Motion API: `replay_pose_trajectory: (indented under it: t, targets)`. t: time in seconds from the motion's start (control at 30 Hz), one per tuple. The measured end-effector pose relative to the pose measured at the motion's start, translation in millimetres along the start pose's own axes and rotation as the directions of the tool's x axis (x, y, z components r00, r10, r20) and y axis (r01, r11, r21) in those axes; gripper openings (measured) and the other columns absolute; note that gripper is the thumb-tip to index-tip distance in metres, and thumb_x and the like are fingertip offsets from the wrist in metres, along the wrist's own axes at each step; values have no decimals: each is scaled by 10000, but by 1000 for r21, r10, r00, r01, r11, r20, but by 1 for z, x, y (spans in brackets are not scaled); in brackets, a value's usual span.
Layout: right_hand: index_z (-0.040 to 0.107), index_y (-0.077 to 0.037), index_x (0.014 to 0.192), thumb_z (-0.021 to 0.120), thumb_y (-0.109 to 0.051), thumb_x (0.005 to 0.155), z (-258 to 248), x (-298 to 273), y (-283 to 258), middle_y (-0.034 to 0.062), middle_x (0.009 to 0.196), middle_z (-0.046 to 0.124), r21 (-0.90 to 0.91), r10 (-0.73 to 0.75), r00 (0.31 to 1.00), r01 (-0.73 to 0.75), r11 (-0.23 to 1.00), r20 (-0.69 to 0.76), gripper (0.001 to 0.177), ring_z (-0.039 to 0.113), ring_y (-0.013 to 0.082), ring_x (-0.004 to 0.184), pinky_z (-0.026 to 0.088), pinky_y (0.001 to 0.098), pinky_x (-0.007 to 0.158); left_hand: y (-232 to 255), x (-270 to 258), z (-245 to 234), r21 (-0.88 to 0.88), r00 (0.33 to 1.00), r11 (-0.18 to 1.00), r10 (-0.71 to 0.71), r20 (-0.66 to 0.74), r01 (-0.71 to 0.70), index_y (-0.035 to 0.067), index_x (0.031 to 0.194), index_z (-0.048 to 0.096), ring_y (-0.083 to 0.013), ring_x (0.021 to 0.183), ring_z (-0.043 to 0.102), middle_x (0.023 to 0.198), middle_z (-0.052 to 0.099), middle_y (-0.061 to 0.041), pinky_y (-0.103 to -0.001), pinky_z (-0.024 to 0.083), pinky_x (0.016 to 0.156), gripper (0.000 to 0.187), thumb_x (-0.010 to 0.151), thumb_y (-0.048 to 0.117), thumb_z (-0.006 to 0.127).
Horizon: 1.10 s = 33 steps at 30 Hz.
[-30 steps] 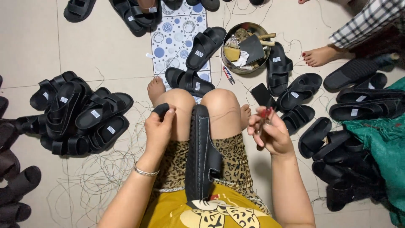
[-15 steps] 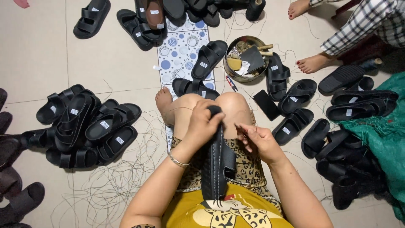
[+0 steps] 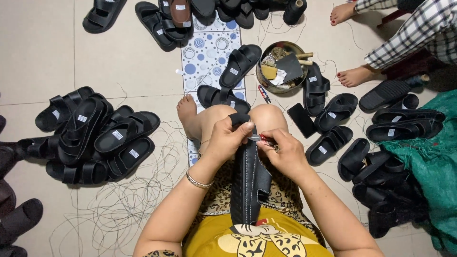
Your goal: Hand-stitching the upper part of a black sandal to its sole using a needle and thread while sitting on the floor.
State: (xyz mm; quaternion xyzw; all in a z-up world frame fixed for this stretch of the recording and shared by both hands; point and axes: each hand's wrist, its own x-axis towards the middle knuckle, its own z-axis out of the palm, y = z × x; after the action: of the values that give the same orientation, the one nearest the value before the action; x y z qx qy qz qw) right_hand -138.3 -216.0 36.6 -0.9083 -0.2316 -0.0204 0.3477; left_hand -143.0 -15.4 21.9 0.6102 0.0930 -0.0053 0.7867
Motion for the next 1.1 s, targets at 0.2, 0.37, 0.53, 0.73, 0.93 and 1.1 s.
replay_pose_trajectory:
  t: [0.2, 0.37, 0.53, 0.73, 0.93, 1.1]
  targets:
    - [727, -190, 1025, 809, -311, 866, 2, -2, 0, 45, 857, 750, -33, 79, 995, -77, 996, 61, 216, 753, 284, 845, 589, 395, 770, 20, -6, 10, -385, 999, 923, -24, -31, 10, 34, 874, 682, -148, 440, 590, 535, 577, -101, -232, 507, 373, 105, 942, 100, 729]
    - [748, -161, 1051, 825, -276, 866, -1, -1, 4, 90, 875, 777, 239, 222, 970, -239, 941, 96, 231, 759, 313, 887, 583, 414, 806, 43, -7, -14, -279, 992, 955, 81, -95, -105, -32, 1026, 668, -156, 426, 623, 599, 648, -158, -241, 554, 393, 140, 1013, 99, 622]
    - [753, -133, 1101, 816, -266, 881, 11, -9, 20, 84, 872, 795, 402, 342, 939, -332, 853, 49, 264, 756, 225, 879, 578, 376, 845, 101, -34, -10, 603, 928, 732, -371, -36, 316, -212, 1257, 603, -493, 1295, 572, 1271, 599, -449, -558, 424, 1143, 635, 970, 354, 625]
    - [734, -128, 1051, 743, -320, 901, 11, -7, 16, 27, 1023, 772, 290, 196, 979, -170, 942, -61, 244, 695, 191, 984, 491, 355, 941, 4, -41, -43, 100, 907, 950, -313, 282, 297, 20, 1077, 793, -108, 444, 392, 515, 440, -21, -237, 264, 409, 301, 972, 265, 653]
    - [707, -79, 1129, 742, -294, 909, 12, -9, 12, 54, 1079, 753, 365, 222, 975, -212, 907, 16, 309, 703, 197, 1021, 543, 333, 945, -23, -38, -32, 861, 980, 473, 145, 136, -190, 212, 1379, 627, -315, 924, 685, 1142, 661, -36, -475, 558, 697, 471, 965, 429, 566]
    - [706, -58, 1128, 750, -276, 902, 11, -10, 11, 74, 1082, 758, 347, 158, 987, -135, 928, -40, 317, 713, 213, 1012, 561, 342, 935, -25, -38, -20, 920, 803, 81, 521, 289, -383, 68, 540, 448, -328, 408, 422, 738, 502, -124, -484, 327, 382, 565, 1021, 344, 557]
